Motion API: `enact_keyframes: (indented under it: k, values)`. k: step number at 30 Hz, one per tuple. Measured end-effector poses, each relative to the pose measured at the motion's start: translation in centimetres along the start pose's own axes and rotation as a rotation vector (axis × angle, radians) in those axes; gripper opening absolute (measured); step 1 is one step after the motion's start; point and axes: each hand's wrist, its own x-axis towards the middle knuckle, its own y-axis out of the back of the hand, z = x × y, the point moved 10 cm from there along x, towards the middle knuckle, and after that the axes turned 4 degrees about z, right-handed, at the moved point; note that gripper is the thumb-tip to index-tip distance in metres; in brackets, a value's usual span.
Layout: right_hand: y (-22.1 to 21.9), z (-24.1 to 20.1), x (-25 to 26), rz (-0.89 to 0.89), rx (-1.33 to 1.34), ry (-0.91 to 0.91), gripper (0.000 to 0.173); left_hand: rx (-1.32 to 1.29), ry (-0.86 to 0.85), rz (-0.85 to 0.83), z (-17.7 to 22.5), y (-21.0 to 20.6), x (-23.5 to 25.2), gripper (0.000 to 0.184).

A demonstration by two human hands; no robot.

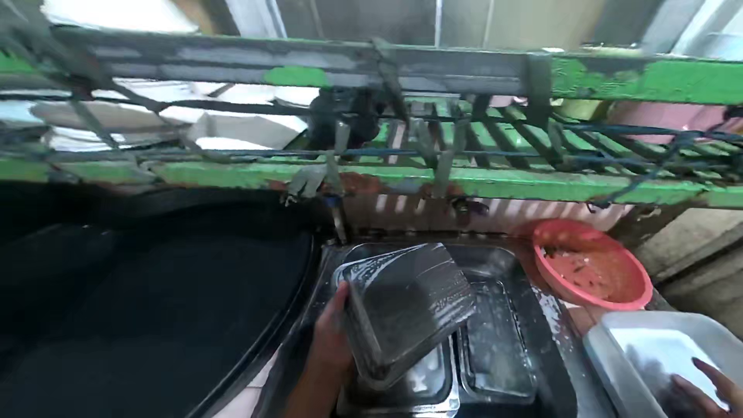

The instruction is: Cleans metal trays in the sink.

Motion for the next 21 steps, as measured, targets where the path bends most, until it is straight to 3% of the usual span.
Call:
enact_keyframes:
  k: [4,8,10,13,17,19,21]
  values:
    - [1.1,-18.2,0.1,0.237,0.164,0.604,0.055,-0.059,0.071,0.016,-1.3,-0.4,0.1,0.041]
    - [-0.6,-33.1,2.5,0.173,0.301,0.671,0.042,-0.089,0.075,-0.001,-1.2,-0.5,0.0,0.042]
    - [-2.9,-38.2,4.6,0.122,0.095,0.633,0.032,-0.086,0.079,0.003,-1.3,0.2,0.1,0.043]
    - [-7.2,-40.7,7.7,-0.086,-0.285,0.456,0.042,-0.040,0.112,0.096,-1.3,1.5,-0.2,0.041]
    - [-7.7,-37.1,11.8,0.092,-0.097,0.468,0.033,-0.158,0.126,0.064,-2.6,3.0,0.1,0.040]
    - [-8.5,-35.7,13.7,0.023,-0.126,0.476,0.030,-0.188,0.162,0.086,-3.7,3.6,0.1,0.039]
    - [-9.6,-34.0,15.1,0.009,0.239,0.442,0.028,-0.186,0.192,0.119,-4.4,3.7,-0.1,0.038]
